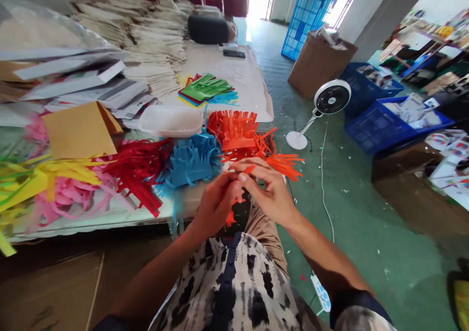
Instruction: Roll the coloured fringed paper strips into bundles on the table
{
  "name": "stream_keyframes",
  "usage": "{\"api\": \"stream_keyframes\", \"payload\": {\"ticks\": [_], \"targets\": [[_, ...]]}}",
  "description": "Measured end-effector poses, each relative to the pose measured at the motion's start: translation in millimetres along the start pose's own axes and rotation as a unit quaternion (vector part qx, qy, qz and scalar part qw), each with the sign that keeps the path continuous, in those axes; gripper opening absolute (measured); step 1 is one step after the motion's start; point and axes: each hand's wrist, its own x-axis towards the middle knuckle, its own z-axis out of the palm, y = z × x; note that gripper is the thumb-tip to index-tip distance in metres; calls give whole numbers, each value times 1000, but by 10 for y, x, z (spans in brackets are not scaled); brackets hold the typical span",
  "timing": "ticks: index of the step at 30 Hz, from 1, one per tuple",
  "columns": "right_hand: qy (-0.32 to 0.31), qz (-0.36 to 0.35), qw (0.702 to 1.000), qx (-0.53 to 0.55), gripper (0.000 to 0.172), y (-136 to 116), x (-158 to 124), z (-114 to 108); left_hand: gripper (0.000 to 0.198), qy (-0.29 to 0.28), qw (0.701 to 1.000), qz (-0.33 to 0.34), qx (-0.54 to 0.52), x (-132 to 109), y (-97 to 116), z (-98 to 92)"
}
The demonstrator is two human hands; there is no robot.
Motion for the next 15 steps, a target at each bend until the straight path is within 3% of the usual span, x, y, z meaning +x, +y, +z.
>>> {"api": "stream_keyframes", "payload": {"ticks": [2,4,6,8,10,12,13,15], "targets": [[29,8,999,10,20,34,-14,-120,19,-34,999,-10,37,1,-95,121],[119,14,992,27,25,62,43,-364,20,-79,993,-8,90,-3,-202,228],[199,-9,980,-24,28,74,164,-710,17,-141,981,0,136,0,-298,289],[269,-74,942,-187,29,79,318,-1080,10,-191,966,12,175,42,-360,298],[319,-142,864,-362,32,106,469,-1366,11,-187,951,25,244,151,-386,275],[308,-197,818,-444,33,191,589,-1477,12,-145,926,33,346,330,-397,257],[278,-213,816,-459,35,262,631,-1457,14,-125,908,29,399,436,-407,257],[189,-224,840,-457,42,453,678,-1289,16,-106,872,9,477,645,-451,278]]}}
